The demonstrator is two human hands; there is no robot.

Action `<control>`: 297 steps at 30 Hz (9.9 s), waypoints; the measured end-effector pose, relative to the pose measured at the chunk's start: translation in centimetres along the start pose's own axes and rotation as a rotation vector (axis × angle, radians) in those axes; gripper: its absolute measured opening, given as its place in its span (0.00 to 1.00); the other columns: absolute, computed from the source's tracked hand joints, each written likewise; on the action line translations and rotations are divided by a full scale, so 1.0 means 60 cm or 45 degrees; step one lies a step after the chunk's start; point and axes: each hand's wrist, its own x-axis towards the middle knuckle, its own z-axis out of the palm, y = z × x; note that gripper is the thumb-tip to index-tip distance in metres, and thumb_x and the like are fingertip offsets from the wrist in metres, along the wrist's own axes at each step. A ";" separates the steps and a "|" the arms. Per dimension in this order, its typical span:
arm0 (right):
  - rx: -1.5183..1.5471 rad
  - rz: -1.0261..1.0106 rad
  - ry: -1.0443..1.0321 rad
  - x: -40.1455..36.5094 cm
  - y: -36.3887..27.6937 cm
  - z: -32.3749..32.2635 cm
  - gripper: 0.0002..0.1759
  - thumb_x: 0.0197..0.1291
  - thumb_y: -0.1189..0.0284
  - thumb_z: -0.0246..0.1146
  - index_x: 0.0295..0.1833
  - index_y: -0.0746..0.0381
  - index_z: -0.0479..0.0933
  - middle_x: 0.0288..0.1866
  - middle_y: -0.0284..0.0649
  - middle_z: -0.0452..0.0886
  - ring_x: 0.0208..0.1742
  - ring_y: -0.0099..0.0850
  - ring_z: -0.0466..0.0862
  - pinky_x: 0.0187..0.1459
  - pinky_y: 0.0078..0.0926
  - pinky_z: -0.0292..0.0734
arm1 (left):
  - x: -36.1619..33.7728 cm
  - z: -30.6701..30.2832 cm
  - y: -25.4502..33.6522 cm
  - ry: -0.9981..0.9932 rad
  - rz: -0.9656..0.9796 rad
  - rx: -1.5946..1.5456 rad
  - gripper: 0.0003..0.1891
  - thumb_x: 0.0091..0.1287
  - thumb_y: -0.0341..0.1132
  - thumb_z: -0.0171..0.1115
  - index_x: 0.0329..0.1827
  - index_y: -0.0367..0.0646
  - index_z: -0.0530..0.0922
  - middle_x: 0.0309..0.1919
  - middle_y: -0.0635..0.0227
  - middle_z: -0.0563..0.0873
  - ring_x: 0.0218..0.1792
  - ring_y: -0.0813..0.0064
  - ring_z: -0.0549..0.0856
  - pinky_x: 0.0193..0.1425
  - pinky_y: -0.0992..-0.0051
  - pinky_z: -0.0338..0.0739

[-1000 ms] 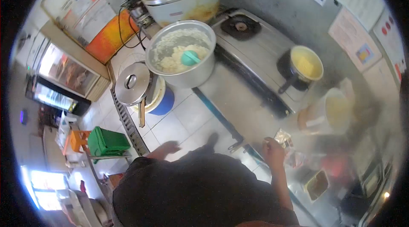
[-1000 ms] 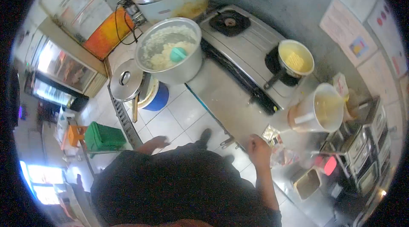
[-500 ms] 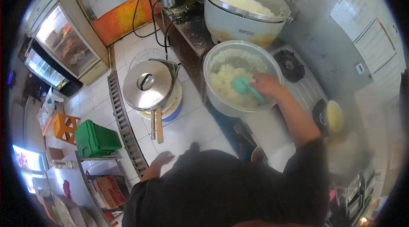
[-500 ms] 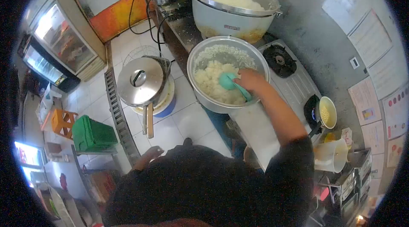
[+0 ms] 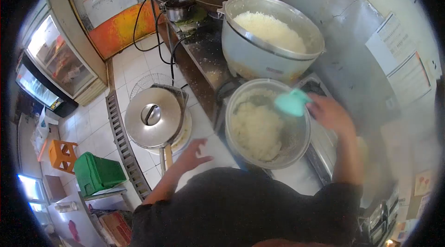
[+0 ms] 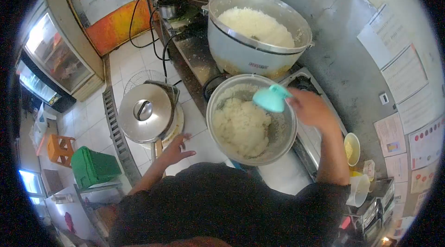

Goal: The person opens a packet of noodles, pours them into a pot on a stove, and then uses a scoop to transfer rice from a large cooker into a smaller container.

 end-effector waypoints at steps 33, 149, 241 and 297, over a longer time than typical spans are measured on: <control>-1.117 0.763 0.008 0.666 0.256 -0.020 0.11 0.60 0.72 0.65 0.45 0.65 0.86 0.46 0.49 0.89 0.51 0.45 0.90 0.49 0.46 0.86 | 0.505 -0.142 0.130 -0.664 1.470 0.071 0.36 0.57 0.63 0.72 0.68 0.59 0.77 0.74 0.53 0.67 0.72 0.46 0.67 0.72 0.41 0.59; 0.341 1.257 0.393 0.011 -0.133 0.296 0.24 0.69 0.71 0.60 0.70 0.57 0.72 0.56 0.55 0.83 0.53 0.56 0.84 0.55 0.51 0.79 | 0.526 -0.069 0.190 -0.876 1.692 0.323 0.15 0.61 0.43 0.64 0.49 0.52 0.86 0.59 0.67 0.83 0.68 0.60 0.75 0.69 0.49 0.59; -0.886 0.617 -0.268 0.696 0.436 0.057 0.20 0.59 0.79 0.58 0.58 0.70 0.74 0.46 0.56 0.86 0.45 0.54 0.88 0.45 0.51 0.84 | 0.711 -0.116 0.132 0.535 1.216 -0.036 0.73 0.53 0.72 0.72 0.83 0.38 0.32 0.81 0.35 0.33 0.81 0.35 0.37 0.78 0.33 0.30; 1.480 0.851 0.545 0.215 -0.070 -0.043 0.16 0.72 0.65 0.57 0.57 0.64 0.74 0.25 0.31 0.72 0.18 0.19 0.71 0.19 0.19 0.66 | 0.662 -0.184 0.078 0.202 1.074 0.014 0.60 0.62 0.53 0.74 0.83 0.40 0.37 0.81 0.44 0.43 0.82 0.40 0.43 0.81 0.38 0.37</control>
